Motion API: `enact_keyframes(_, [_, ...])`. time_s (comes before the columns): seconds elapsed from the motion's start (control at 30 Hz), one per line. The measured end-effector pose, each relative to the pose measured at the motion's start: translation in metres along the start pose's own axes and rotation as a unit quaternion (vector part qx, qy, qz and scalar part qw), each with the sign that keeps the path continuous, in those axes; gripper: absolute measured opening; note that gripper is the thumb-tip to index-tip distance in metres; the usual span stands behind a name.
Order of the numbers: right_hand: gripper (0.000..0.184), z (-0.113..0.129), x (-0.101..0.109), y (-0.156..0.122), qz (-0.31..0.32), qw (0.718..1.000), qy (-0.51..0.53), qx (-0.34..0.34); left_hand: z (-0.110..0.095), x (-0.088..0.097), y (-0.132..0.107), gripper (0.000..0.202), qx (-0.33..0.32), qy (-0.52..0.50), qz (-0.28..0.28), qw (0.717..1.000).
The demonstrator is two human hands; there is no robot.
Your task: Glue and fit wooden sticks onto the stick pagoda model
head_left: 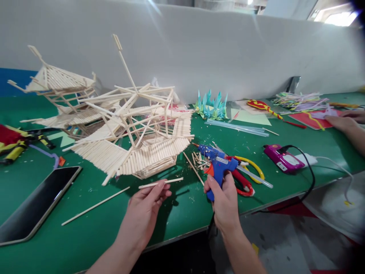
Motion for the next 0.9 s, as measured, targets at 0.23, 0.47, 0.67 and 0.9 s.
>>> enact_keyframes(0.23, [0.018, 0.003, 0.007, 0.002, -0.011, 1.000, 0.003, -0.016, -0.008, 0.006, 0.004, 0.006, 0.002, -0.024, -0.016, 1.000])
enact_keyframes(0.47, [0.019, 0.005, 0.013, 0.009, -0.007, 1.000, 0.010, 0.008, -0.017, -0.010, 0.017, 0.003, -0.021, -0.025, 0.004, 0.999])
enact_keyframes(0.67, [0.017, 0.010, 0.021, 0.012, 0.002, 1.000, -0.011, 0.022, -0.033, -0.003, 0.026, 0.009, -0.132, -0.016, -0.034, 0.991])
enact_keyframes(0.9, [0.016, 0.006, -0.002, -0.008, 0.098, 0.995, 0.006, 0.000, -0.026, -0.004, 0.030, 0.007, -0.094, -0.001, -0.014, 0.995])
Point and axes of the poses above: each hand's wrist, its own y-axis towards the middle knuckle, its own x-axis out of the back of the hand, z = x × y, the point moved 6 cm from there along y, towards the middle knuckle, and after that the axes turned 4 degrees about y, right-handed, at the moved point
